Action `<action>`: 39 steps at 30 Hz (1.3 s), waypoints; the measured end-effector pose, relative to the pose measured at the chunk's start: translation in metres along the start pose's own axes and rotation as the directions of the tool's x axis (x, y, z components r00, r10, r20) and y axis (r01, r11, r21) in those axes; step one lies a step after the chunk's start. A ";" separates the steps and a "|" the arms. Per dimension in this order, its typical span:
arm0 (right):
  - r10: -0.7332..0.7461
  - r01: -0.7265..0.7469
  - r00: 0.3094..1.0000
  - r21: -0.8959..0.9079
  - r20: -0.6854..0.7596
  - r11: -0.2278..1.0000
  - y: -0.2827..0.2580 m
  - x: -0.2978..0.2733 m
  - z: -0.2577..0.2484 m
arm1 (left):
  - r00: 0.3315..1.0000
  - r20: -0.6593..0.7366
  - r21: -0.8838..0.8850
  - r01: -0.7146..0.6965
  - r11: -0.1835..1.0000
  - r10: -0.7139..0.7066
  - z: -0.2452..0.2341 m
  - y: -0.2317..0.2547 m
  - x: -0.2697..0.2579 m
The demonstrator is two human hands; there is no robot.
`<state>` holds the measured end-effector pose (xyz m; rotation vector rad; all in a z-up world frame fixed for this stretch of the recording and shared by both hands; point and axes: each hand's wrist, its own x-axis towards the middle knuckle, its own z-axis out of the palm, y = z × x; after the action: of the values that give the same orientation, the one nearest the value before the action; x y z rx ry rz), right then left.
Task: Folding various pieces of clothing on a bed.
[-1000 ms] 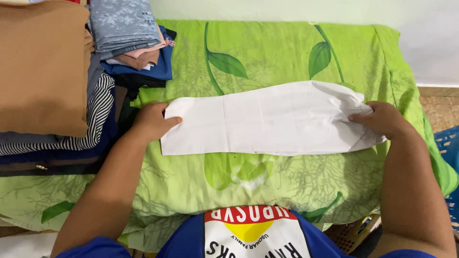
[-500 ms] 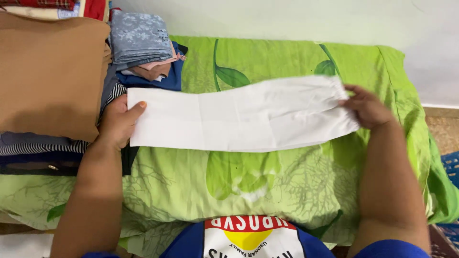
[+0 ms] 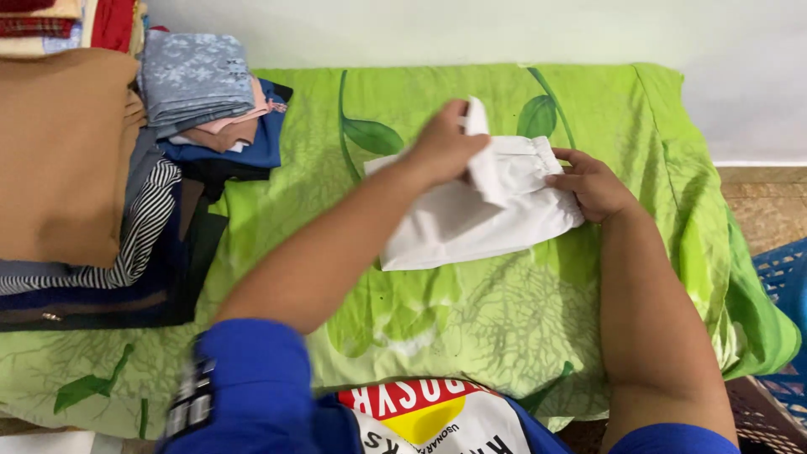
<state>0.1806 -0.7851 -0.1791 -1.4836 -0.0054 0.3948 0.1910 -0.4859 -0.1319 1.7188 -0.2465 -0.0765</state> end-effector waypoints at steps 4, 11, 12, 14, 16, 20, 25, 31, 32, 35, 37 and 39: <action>0.012 -0.010 1.000 0.124 -0.022 0.992 0.015 0.011 -0.014 | 0.984 0.136 -0.198 0.143 0.970 -0.117 0.079 -0.045 0.033; 0.086 -0.084 0.993 0.028 -0.078 0.996 -0.008 -0.003 0.006 | 0.935 0.160 0.359 -0.353 0.864 0.316 0.057 -0.075 -0.013; 0.046 -0.060 0.994 -0.142 -0.099 0.988 -0.011 -0.006 0.012 | 0.946 0.182 0.640 -0.320 0.699 0.267 0.049 -0.070 -0.026; 0.003 -0.037 0.994 -0.311 -0.109 0.950 -0.014 -0.011 0.020 | 0.959 0.183 0.851 -0.264 0.454 0.214 0.035 -0.053 -0.049; -0.024 -0.021 0.995 -0.434 -0.098 0.901 -0.016 -0.013 0.024 | 0.952 0.268 0.899 -0.191 0.394 -0.151 0.023 -0.032 -0.068; -0.044 0.008 0.995 -0.382 -0.084 0.924 -0.006 -0.009 0.017 | 0.931 0.315 0.885 -0.218 0.411 -0.183 0.003 -0.037 -0.073; -0.102 0.092 0.994 -0.165 -0.051 0.982 -0.015 -0.011 0.024 | 0.903 0.288 0.921 -0.171 0.350 -0.318 0.013 -0.001 -0.117; -0.128 0.115 0.990 -0.183 -0.062 0.976 -0.080 -0.047 0.130 | 0.765 0.630 0.530 -0.550 0.646 0.134 0.015 -0.137 -0.121; -0.123 0.110 0.991 -0.187 -0.060 0.976 -0.073 -0.041 0.140 | 0.767 0.627 0.528 -0.546 0.650 0.135 -0.004 -0.156 -0.102; -0.140 0.170 0.985 -0.442 0.101 0.880 -0.051 -0.028 0.173 | 0.943 0.322 -0.330 0.199 0.923 -0.088 -0.059 -0.168 -0.075; -0.058 0.225 0.943 -0.500 0.328 0.836 -0.046 -0.021 0.196 | 0.893 0.158 -0.460 0.444 0.769 -0.422 -0.098 -0.109 -0.084; -0.082 0.216 0.962 -0.544 0.260 0.811 -0.030 -0.007 0.193 | 0.893 0.190 -0.538 0.443 0.717 -0.409 -0.104 -0.115 -0.087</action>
<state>0.1344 -0.6019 -0.1288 -2.0070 -0.4591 0.4528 0.1401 -0.3511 -0.2352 1.1352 0.1386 -0.4984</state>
